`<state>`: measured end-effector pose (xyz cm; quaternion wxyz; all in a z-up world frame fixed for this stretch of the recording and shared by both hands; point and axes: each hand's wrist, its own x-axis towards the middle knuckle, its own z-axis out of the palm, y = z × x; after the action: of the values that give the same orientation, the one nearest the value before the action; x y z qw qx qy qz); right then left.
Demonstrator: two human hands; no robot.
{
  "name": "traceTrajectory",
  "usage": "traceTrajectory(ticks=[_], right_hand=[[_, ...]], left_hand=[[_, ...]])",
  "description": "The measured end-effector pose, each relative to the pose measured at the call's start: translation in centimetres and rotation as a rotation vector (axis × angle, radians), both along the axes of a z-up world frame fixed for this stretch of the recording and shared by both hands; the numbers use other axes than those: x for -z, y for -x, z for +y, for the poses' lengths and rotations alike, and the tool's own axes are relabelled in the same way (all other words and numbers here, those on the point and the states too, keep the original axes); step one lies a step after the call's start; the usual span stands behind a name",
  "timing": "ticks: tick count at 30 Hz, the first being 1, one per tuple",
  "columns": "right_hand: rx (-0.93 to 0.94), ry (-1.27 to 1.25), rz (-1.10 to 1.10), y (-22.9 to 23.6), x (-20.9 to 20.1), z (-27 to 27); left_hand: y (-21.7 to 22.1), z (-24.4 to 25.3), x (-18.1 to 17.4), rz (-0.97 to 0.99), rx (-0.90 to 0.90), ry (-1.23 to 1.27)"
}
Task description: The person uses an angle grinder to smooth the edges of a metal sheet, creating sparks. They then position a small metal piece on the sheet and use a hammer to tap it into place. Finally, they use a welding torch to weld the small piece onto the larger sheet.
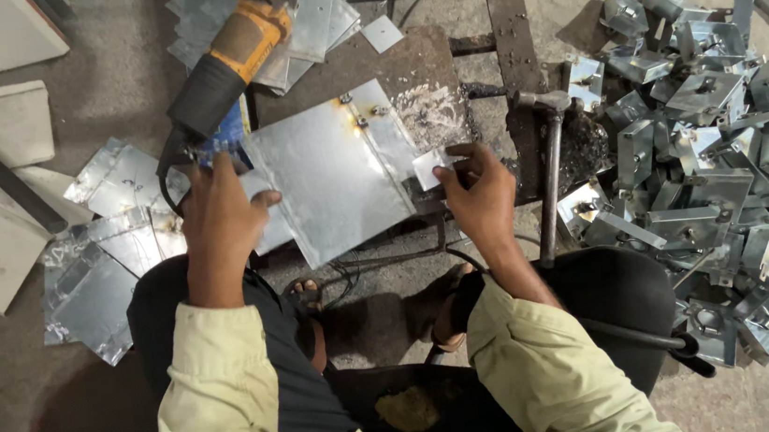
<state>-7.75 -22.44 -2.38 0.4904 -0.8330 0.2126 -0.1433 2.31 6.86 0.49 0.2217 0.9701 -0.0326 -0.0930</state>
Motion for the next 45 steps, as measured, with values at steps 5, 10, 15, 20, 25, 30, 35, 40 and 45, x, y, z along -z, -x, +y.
traceTrajectory(ticks=[5, 10, 15, 20, 25, 30, 35, 40, 45], right_hand=[[0.003, 0.027, 0.077, 1.0, 0.1, -0.3], [-0.087, 0.179, 0.042, 1.4, 1.0, 0.5], [-0.175, 0.356, -0.012, 1.6, 0.4, 1.8], [-0.219, 0.497, -0.024, 1.8, 1.6, 1.5], [-0.250, 0.607, -0.004, 2.1, 2.2, 1.5], [-0.242, 0.616, -0.008, 2.2, 1.2, 2.0], [-0.201, 0.526, -0.042, 2.0, 0.6, 1.9], [-0.106, 0.341, 0.072, 1.6, 0.3, 1.0], [-0.025, 0.066, 0.139, 1.4, 0.5, 0.8]], left_hand=[[-0.5, -1.1, -0.7, -0.042, -0.082, -0.055], [-0.5, -1.0, -0.2, -0.090, -0.041, -0.037], [-0.3, -1.7, 0.3, -0.044, 0.018, -0.074], [-0.5, -2.0, 0.4, 0.031, 0.014, -0.081], [0.5, -2.7, -0.5, 0.028, 0.041, -0.146], [1.7, -4.1, -1.2, -0.181, 0.122, -0.311], [3.1, -7.9, 0.4, -0.218, 0.508, 0.043], [5.9, -9.3, 0.9, -0.191, 0.631, -0.098], [6.0, -9.2, 0.9, -0.240, 0.637, -0.115]])
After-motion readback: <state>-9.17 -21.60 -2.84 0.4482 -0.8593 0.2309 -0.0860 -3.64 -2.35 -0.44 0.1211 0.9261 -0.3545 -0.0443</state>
